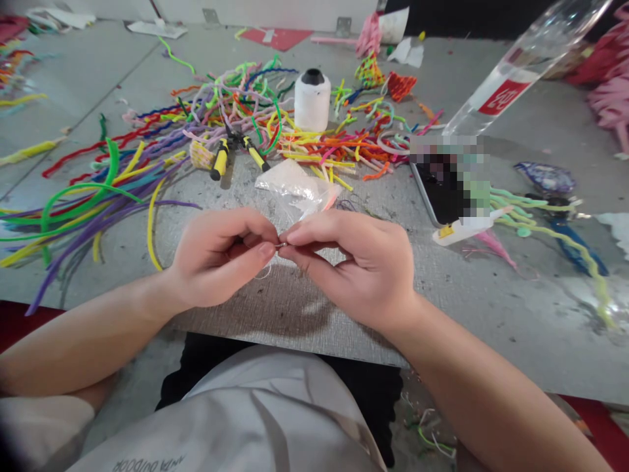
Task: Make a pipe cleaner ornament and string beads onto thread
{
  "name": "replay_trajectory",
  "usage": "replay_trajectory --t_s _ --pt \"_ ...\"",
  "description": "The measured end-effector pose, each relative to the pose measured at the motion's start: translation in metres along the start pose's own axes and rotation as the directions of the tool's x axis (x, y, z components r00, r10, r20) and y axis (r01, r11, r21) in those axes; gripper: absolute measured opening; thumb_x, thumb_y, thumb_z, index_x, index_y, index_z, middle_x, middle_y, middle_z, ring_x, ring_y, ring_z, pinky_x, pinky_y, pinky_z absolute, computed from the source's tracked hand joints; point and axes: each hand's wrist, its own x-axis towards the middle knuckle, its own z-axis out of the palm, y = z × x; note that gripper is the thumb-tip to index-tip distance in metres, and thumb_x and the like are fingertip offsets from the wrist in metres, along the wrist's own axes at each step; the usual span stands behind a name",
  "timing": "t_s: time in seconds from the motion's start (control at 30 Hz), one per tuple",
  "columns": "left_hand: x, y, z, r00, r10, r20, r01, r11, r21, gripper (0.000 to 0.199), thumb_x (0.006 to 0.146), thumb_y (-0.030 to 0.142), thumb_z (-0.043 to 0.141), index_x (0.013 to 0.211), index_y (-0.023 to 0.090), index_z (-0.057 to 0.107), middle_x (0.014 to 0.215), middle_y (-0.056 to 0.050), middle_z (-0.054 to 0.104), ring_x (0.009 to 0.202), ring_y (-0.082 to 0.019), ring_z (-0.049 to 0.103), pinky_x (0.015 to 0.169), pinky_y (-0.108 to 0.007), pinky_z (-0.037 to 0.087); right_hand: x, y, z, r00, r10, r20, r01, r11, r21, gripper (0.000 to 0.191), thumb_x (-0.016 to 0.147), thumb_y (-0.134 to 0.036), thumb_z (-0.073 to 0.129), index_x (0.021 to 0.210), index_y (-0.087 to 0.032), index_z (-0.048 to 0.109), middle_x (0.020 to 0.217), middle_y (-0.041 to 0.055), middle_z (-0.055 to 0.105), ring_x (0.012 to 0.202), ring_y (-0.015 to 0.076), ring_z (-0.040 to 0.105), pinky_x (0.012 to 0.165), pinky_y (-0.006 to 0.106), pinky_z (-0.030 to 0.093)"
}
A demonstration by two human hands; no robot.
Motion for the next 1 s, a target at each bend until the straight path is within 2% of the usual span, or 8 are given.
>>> replay_trajectory --t_s 0.23,0.43,0.53,0.7,0.87,1.0 --pt "-0.002 0.001 0.000 0.994 -0.108 -0.008 0.108 0.993 -0.043 0.011 0.098 0.019 0.066 0.088 0.021 0.065 0.053 0.009 0.045 0.044 -0.007 0.034 0.043 -0.024 0.027 -0.002 -0.003 0.000 0.997 0.076 -0.026 -0.077 0.995 -0.057 0.019 0.093 -0.027 0.089 0.104 -0.041 0.082 0.097 -0.0012 0.086 0.083 0.0242 0.082 0.072 0.042 0.072" --pt "-0.003 -0.001 0.001 0.985 -0.169 -0.017 0.166 0.981 -0.101 0.011 0.097 0.021 0.068 0.087 0.023 0.066 0.055 0.007 0.046 0.046 -0.008 0.034 0.043 -0.026 0.027 -0.004 -0.004 0.001 0.997 0.077 -0.030 -0.078 0.997 -0.026 0.019 0.091 -0.024 0.089 0.104 -0.036 0.081 0.097 -0.0011 0.085 0.082 0.0222 0.081 0.073 0.039 0.072" --pt "-0.002 -0.001 0.000 0.967 -0.254 0.022 0.253 0.950 -0.185 0.011 0.098 0.023 0.070 0.087 0.022 0.068 0.057 0.005 0.047 0.047 -0.009 0.036 0.042 -0.025 0.025 0.000 -0.004 0.001 0.996 0.088 -0.028 -0.088 0.996 -0.010 0.020 0.095 -0.023 0.086 0.107 -0.038 0.082 0.096 0.0004 0.083 0.082 0.0226 0.079 0.072 0.040 0.070" --pt "0.004 -0.002 -0.002 0.925 -0.341 0.166 0.376 0.881 -0.288 0.016 0.098 0.027 0.072 0.084 0.021 0.070 0.056 0.006 0.046 0.045 -0.009 0.035 0.040 -0.025 0.026 0.013 -0.005 -0.005 0.993 -0.046 0.108 0.056 0.995 -0.087 0.025 0.091 -0.013 0.084 0.106 -0.033 0.084 0.098 0.0025 0.081 0.084 0.0209 0.078 0.076 0.037 0.067" --pt "0.009 -0.005 -0.004 0.909 -0.367 0.199 0.409 0.879 -0.245 0.016 0.096 0.024 0.074 0.081 0.019 0.069 0.058 0.006 0.049 0.048 -0.008 0.037 0.042 -0.024 0.027 0.015 0.000 -0.008 0.983 -0.002 0.184 0.038 0.980 -0.196 0.012 0.098 -0.024 0.077 0.102 -0.034 0.084 0.100 0.0043 0.082 0.087 0.0232 0.077 0.081 0.040 0.066" --pt "0.009 -0.010 -0.004 0.904 -0.378 0.198 0.419 0.872 -0.252 0.017 0.095 0.029 0.077 0.083 0.020 0.070 0.055 0.007 0.048 0.045 -0.008 0.037 0.040 -0.024 0.027 0.013 0.005 -0.008 0.977 -0.023 0.211 0.080 0.960 -0.267 0.013 0.102 -0.024 0.069 0.098 -0.032 0.079 0.096 0.0047 0.080 0.088 0.0242 0.075 0.082 0.042 0.064"
